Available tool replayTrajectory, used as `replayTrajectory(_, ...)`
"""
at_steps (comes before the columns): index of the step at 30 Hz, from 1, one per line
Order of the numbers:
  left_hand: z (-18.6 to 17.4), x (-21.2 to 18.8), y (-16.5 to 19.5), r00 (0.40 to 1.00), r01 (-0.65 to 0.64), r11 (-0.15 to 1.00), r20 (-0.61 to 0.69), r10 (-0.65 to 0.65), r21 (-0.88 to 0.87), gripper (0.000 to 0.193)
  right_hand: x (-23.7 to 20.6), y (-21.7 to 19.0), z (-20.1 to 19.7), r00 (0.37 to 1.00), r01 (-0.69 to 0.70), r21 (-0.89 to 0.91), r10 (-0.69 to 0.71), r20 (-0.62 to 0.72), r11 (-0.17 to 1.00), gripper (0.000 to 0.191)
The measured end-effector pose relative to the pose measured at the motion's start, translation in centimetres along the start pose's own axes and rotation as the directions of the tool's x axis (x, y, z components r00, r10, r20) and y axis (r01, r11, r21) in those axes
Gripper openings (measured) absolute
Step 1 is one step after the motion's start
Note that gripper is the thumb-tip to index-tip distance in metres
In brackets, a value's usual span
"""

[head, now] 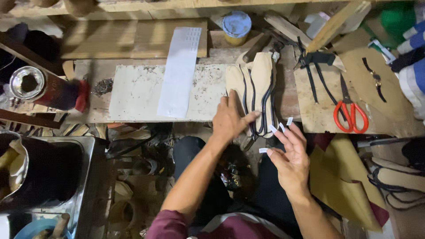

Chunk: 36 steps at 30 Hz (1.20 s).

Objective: The person sits on the floor and applies small white labels to black shoe insoles. They peel labels from a sheet, place them on the insoles, and stack the labeled insoles on the table.

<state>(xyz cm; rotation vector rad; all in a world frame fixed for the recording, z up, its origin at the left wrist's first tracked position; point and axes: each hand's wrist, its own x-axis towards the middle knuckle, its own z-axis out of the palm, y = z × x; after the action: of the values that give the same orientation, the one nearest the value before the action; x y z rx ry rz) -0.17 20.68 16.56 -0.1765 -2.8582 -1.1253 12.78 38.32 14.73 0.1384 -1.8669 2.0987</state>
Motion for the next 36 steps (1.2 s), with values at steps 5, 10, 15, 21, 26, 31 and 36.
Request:
replayTrajectory(5,0.2,0.7,1.0,0.994,0.096,0.995,0.059,-0.096,-0.003,0.105,0.4,0.0,-0.4,0.998,-0.010,-0.056,0.007,-0.059,0.998,0.069)
replayTrajectory(10,0.7,1.3,-2.4,1.000,0.028,0.991,0.004,-0.028,-0.134,0.090,0.7,0.5,-0.4,0.998,-0.014,0.007,0.015,-0.063,1.000,0.070)
replayTrajectory(15,2.2,1.3,-4.7,0.999,0.044,0.982,0.037,-0.037,-0.186,0.079,1.2,0.9,0.5,0.999,-0.020,0.012,0.020,-0.037,1.000,0.071)
replayTrajectory(21,3.2,2.0,-6.0,0.988,-0.080,0.985,-0.144,0.057,-0.156,0.054,1.5,1.2,1.1,1.000,-0.005,0.024,0.006,-0.024,1.000,0.071)
replayTrajectory(26,1.0,-0.6,-6.4,0.975,0.011,0.830,-0.178,-0.132,-0.558,0.048,1.6,0.8,0.2,0.997,-0.025,0.045,0.028,-0.072,0.999,0.070)
replayTrajectory(31,1.3,-4.8,-6.3,0.931,0.318,0.479,0.175,-0.320,-0.818,0.058,2.2,0.8,0.6,0.997,-0.020,0.134,0.029,-0.072,0.991,0.070)
replayTrajectory(36,3.7,-6.5,-6.7,0.977,-0.065,0.758,-0.195,-0.084,-0.649,0.063,2.4,1.0,2.4,0.999,-0.011,0.105,0.016,-0.052,0.994,0.073)
